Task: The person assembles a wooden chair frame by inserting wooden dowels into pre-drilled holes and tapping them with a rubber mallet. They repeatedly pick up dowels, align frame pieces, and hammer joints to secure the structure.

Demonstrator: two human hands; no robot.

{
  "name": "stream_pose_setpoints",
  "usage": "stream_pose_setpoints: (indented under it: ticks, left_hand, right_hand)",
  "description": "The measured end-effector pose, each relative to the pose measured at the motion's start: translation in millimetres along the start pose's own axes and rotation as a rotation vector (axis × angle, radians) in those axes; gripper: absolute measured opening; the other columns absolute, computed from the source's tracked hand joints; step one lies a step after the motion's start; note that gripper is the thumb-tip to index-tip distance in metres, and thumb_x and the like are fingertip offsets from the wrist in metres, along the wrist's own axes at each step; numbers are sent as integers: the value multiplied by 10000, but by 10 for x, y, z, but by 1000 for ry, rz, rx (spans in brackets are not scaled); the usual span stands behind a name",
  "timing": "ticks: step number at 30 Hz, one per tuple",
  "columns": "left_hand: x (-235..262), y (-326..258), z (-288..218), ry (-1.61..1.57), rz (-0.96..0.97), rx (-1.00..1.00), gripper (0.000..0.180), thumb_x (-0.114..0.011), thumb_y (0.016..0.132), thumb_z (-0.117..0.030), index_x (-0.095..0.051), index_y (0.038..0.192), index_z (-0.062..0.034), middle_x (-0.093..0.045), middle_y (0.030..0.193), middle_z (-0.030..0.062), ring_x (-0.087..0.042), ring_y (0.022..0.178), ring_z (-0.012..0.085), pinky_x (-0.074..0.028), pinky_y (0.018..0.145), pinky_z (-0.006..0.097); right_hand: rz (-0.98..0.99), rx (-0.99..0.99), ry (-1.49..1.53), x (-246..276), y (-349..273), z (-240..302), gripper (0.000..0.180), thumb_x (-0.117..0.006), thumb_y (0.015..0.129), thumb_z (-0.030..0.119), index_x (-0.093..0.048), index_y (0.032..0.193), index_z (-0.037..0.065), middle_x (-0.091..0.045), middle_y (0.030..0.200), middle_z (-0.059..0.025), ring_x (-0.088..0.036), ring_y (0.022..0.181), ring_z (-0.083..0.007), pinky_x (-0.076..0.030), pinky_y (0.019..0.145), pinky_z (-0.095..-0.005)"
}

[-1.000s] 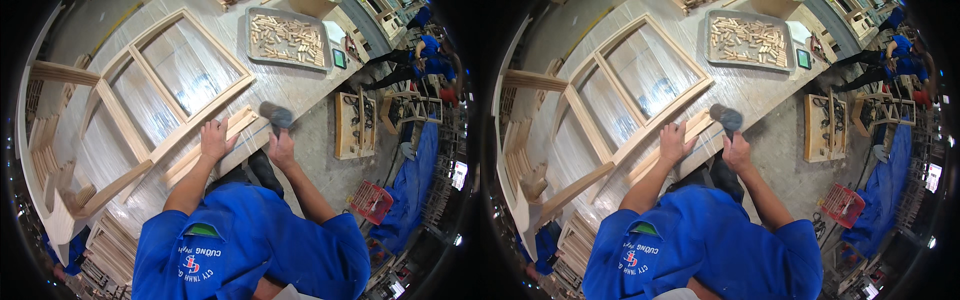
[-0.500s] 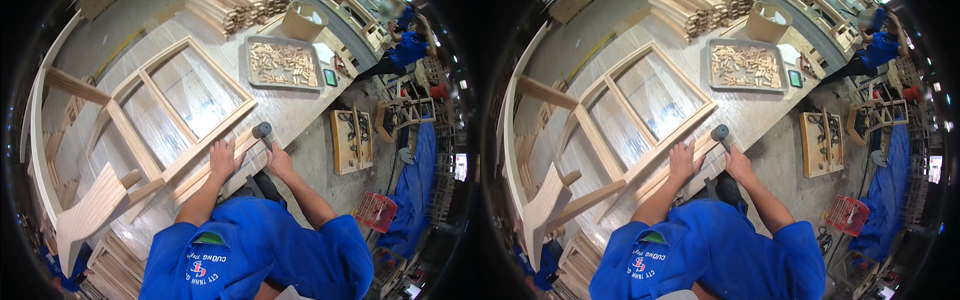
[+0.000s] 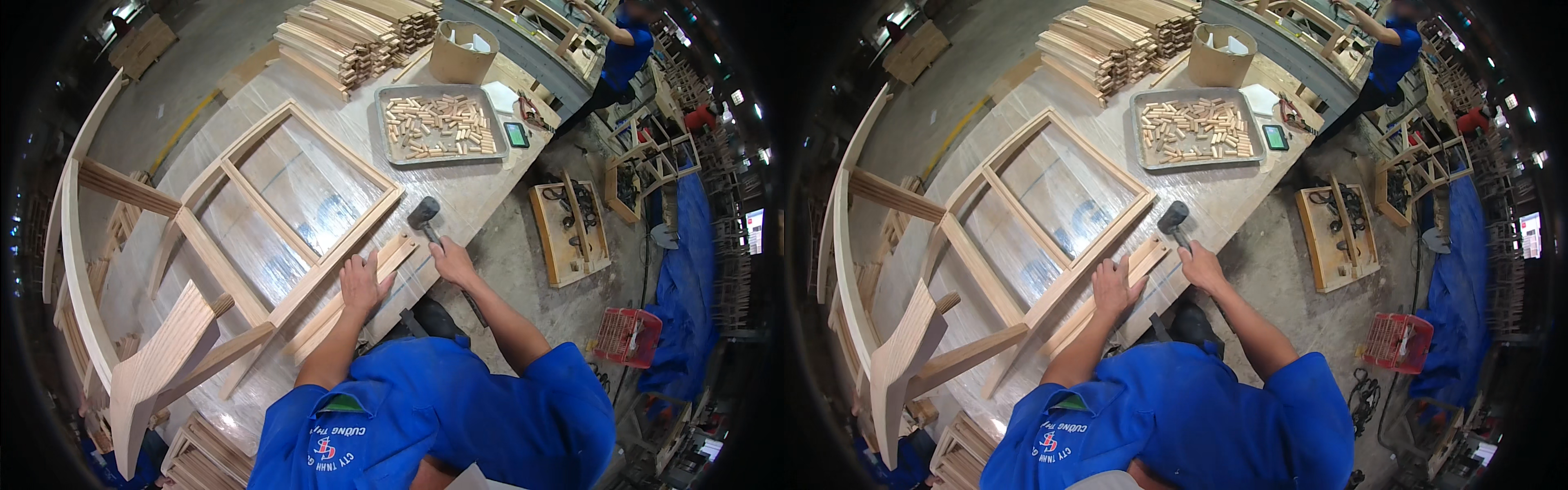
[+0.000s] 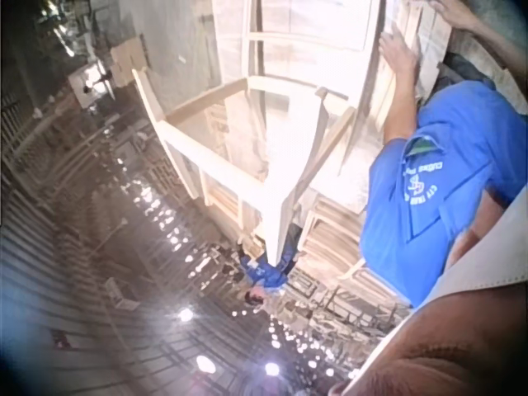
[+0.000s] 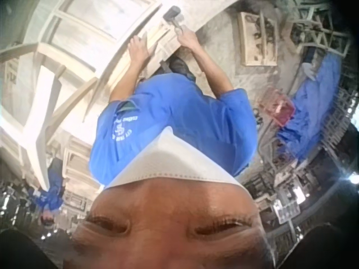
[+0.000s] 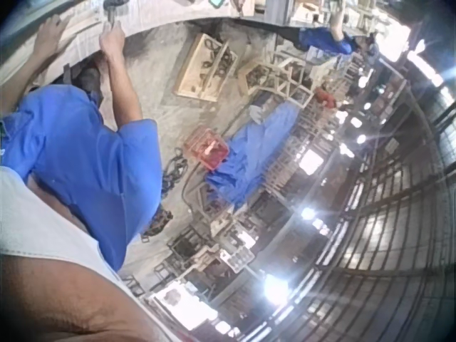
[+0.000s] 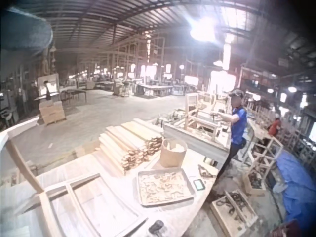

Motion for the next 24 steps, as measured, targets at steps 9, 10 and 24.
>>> stream_pose_setpoints:
  ticks: [9,10,24]
  left_hand:
    - [-2,29,-60,63,39,30,712,-826,790,-515,-619,1360,-141,-518,1000,116,-520,931,316,-413,802,454]
    - [-6,22,-79,78,45,34,711,-826,794,-513,-615,1360,-138,-520,1003,118,-520,934,318,-413,807,455]
    - [207,-278,22,197,133,259,726,-827,811,-484,-566,1375,-110,-535,1121,167,-517,1061,354,-399,915,478]
  right_hand:
    - [115,9,-41,420,323,-330,427,-689,946,407,-644,1073,2,-714,1015,-277,-689,1002,-465,-522,871,-522]
    - [103,35,-32,458,399,-360,419,-699,940,391,-643,1092,4,-715,1017,-274,-687,1007,-465,-521,872,-523]
    - [21,551,-501,866,1612,-36,268,-705,943,247,-715,1170,105,-593,1085,-171,-591,1082,-378,-469,918,-507]
Point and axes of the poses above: each hand's wrist, its own y-axis towards the middle knuckle, its own x-axis out of the back of the hand, z = x × y, the point moved 9 cm from there along y, towards the middle knuckle
